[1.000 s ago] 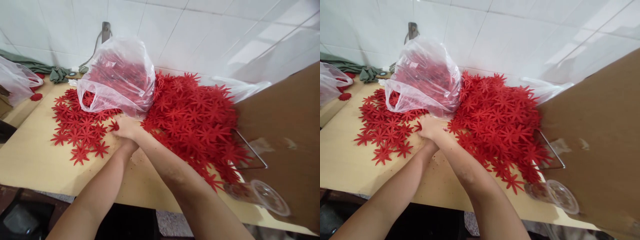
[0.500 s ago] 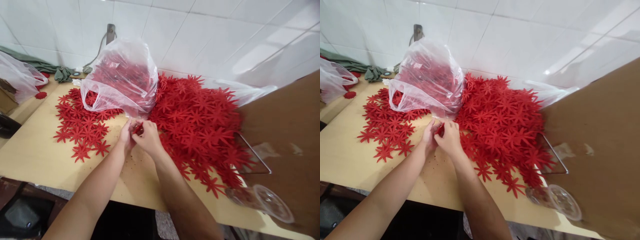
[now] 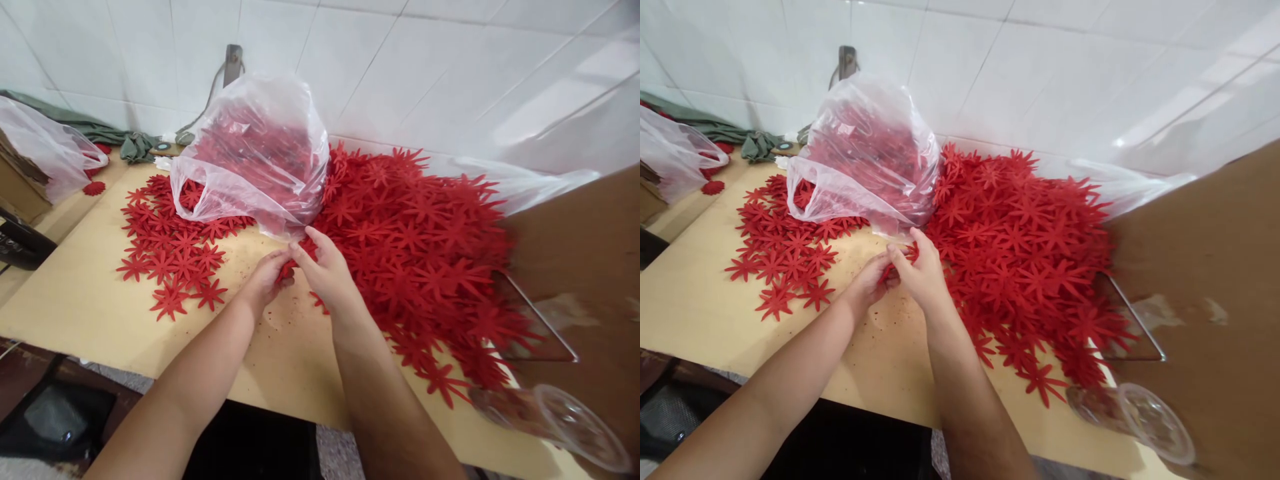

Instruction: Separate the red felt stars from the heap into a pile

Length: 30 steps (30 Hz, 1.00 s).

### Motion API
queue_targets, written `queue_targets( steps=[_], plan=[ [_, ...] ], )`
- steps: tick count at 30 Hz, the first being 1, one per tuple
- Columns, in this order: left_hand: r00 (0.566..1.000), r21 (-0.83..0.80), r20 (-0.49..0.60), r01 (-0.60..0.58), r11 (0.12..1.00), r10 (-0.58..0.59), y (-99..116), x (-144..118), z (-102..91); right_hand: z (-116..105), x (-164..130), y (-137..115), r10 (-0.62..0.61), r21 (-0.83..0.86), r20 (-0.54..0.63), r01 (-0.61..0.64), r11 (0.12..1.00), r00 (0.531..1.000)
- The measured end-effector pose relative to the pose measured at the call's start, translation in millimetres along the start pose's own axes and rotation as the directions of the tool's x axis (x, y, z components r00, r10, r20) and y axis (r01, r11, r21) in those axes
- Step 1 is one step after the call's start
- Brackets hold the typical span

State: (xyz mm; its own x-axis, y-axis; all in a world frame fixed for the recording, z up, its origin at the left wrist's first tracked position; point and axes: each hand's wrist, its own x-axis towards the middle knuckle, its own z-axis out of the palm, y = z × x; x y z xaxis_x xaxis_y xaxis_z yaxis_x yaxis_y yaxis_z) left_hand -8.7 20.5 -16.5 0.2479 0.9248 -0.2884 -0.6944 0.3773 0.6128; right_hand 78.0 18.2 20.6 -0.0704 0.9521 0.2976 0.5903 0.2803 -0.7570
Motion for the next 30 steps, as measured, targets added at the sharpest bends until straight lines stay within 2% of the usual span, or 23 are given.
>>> queue_targets(
  steps=[2, 6, 9, 14, 17, 23, 30],
  plan=[
    [1.0, 0.001, -0.017, -0.007, 1.0, 0.007, -2, -2, 3.4, 10, 5, 0, 0.032, 0.017, -0.002, -0.032, 0.999, 0.999],
    [0.994, -0.129, -0.058, -0.095, 0.987, 0.088, -1, -4, 9.3, 31, 6, -4, -0.014, -0.026, 0.079, 0.017, 1.0, 0.997],
    [0.998, -0.235, -0.046, -0.044, 0.971, 0.035, 6, -4, 8.1, 35, -1, -9, -0.045, -0.085, 0.058, 0.05, 0.995, 0.997],
    [0.993, -0.332, -0.075, -0.113, 0.936, 0.094, 15, -1, 2.1, 39, -17, -12, -0.2, -0.307, 0.04, 0.202, 0.93, 0.979],
    [0.993, -0.339, -0.074, -0.109, 0.934, 0.089, 16, -1, 1.0, 46, -21, -11, -0.195, -0.399, 0.037, 0.194, 0.896, 0.98],
    [0.998, -0.362, -0.03, -0.064, 0.93, 0.057, 16, -2, 0.2, 54, -8, -5, -0.141, -0.357, 0.043, 0.147, 0.922, 0.989],
    [0.998, -0.293, -0.066, -0.042, 0.955, 0.023, 12, 2, 2.6, 49, 9, 13, -0.109, -0.317, -0.025, 0.095, 0.944, 0.994]
  ],
)
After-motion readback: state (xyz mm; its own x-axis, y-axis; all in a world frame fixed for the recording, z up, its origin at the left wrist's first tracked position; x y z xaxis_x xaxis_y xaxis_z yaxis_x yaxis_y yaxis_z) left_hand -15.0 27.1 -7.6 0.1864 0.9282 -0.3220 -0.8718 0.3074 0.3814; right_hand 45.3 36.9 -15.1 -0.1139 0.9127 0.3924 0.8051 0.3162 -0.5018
